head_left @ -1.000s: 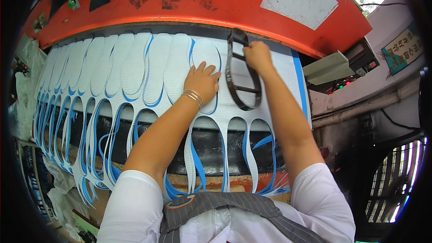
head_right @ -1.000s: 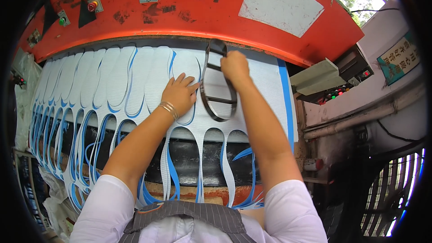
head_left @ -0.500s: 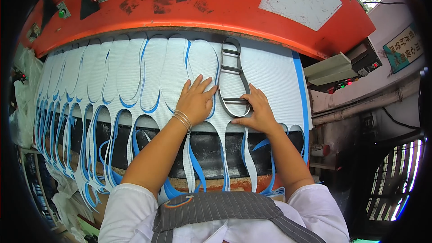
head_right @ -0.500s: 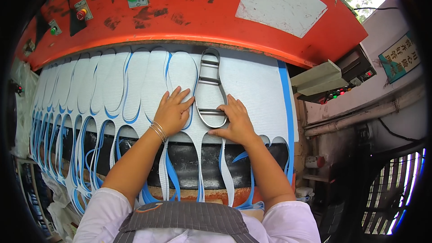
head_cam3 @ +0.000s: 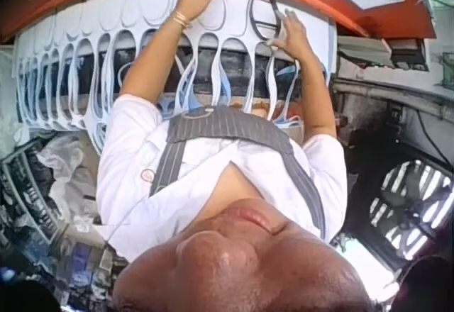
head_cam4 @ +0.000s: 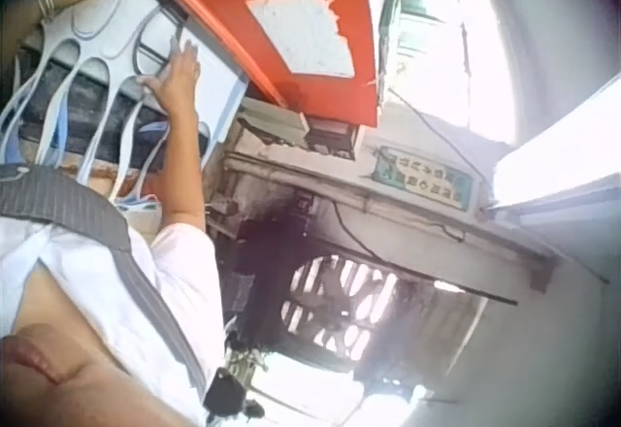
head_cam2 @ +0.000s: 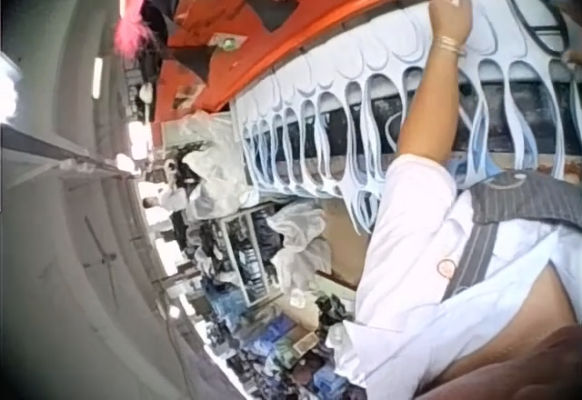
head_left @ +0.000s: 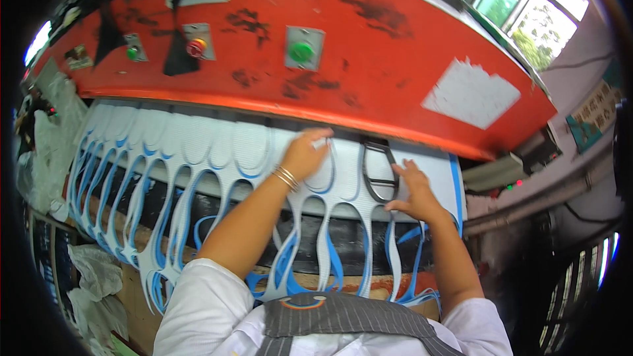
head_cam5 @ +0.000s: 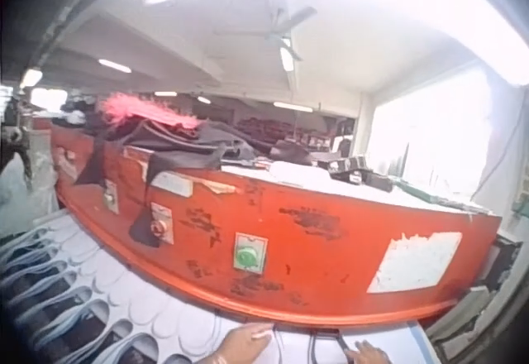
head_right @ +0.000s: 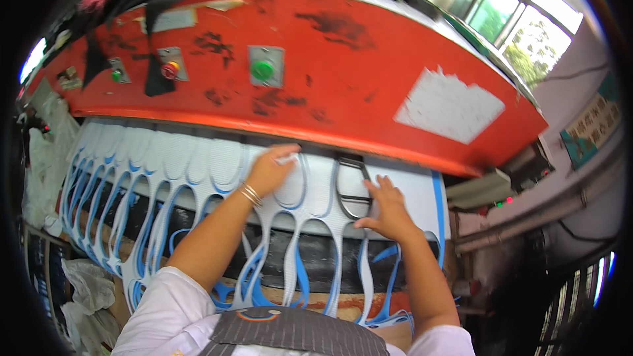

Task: The person is using a hydraulic clicker press and a metal die to cut shoe insole shapes from a sheet of material.

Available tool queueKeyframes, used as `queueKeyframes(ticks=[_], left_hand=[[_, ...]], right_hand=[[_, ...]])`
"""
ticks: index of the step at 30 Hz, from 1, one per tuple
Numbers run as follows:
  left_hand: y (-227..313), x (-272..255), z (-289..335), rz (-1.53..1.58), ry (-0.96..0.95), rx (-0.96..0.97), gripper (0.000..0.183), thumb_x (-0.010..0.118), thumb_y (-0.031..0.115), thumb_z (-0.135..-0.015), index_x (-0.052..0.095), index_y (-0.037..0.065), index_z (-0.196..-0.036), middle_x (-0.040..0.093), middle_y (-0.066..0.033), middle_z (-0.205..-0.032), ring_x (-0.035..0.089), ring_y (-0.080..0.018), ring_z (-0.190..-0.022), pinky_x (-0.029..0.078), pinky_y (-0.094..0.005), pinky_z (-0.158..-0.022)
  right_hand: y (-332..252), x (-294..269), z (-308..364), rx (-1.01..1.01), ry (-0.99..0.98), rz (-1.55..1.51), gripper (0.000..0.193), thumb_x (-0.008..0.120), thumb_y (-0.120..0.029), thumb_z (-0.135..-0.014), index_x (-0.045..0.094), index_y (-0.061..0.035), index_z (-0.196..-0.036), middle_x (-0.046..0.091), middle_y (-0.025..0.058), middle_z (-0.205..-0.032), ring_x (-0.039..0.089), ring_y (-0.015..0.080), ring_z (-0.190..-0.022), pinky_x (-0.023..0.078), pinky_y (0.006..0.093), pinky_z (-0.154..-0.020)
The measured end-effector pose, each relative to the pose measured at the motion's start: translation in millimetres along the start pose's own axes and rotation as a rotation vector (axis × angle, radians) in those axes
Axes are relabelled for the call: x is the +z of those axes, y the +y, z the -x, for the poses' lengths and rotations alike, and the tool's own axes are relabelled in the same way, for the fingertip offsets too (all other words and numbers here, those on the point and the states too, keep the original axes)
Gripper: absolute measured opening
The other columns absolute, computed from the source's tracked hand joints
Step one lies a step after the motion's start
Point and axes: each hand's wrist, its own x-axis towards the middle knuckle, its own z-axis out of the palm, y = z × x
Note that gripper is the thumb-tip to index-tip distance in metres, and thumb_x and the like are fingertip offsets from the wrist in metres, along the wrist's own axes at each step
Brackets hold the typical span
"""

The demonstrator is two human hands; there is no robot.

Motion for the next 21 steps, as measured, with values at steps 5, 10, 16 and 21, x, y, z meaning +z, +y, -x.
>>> queueKeyframes(ticks=[5, 10, 16, 21], left_hand=[[-25, -228, -8, -0.044, 1.057, 0.142, 0.026, 0.058, 0.004, -0.089, 0.062, 0.002, -0.114, 0.065, -0.011, -0.11, 0.061, -0.0169, -0.099, 0.048, -0.0308, -0.088], [-94, -394, 33, -0.547, 1.487, -0.021, 0.064, 0.057, 0.01, -0.082, 0.038, -0.001, -0.142, 0.042, -0.0222, -0.143, 0.039, -0.0358, -0.133, 0.03, -0.0385, -0.112], [-82, -460, 61, -0.265, 0.909, -0.193, 0.067, 0.046, 0.002, -0.081, 0.03, -0.002, -0.146, 0.037, -0.0192, -0.149, 0.04, -0.0266, -0.135, 0.029, -0.0306, -0.112], [-37, -376, 131, -0.177, 0.938, 0.058, 0.059, 0.04, -0.005, -0.083, 0.041, 0.002, -0.142, 0.053, -0.0169, -0.133, 0.056, -0.0225, -0.115, 0.043, -0.0326, -0.097]], right_hand=[[-101, -74, -48, -0.231, 0.295, -0.187, 0.068, 0.08, -0.036, -0.072, 0.054, -0.0046, -0.126, 0.059, 0.0177, -0.121, 0.055, 0.0348, -0.112, 0.042, 0.0415, -0.098], [-215, -85, -124, -0.356, 0.452, -0.347, 0.053, 0.074, -0.039, -0.079, 0.055, -0.0081, -0.118, 0.066, 0.0133, -0.1, 0.066, 0.032, -0.086, 0.053, 0.0411, -0.069], [-256, -91, -172, -0.128, 0.668, -0.223, 0.031, 0.067, -0.031, -0.084, 0.05, -0.01, -0.1, 0.068, 0.0105, -0.084, 0.066, 0.0355, -0.072, 0.05, 0.0461, -0.056], [-244, -88, -81, -0.226, 0.462, -0.289, 0.035, 0.068, -0.037, -0.083, 0.052, -0.0087, -0.098, 0.067, 0.0125, -0.086, 0.065, 0.0365, -0.072, 0.05, 0.0471, -0.06]])
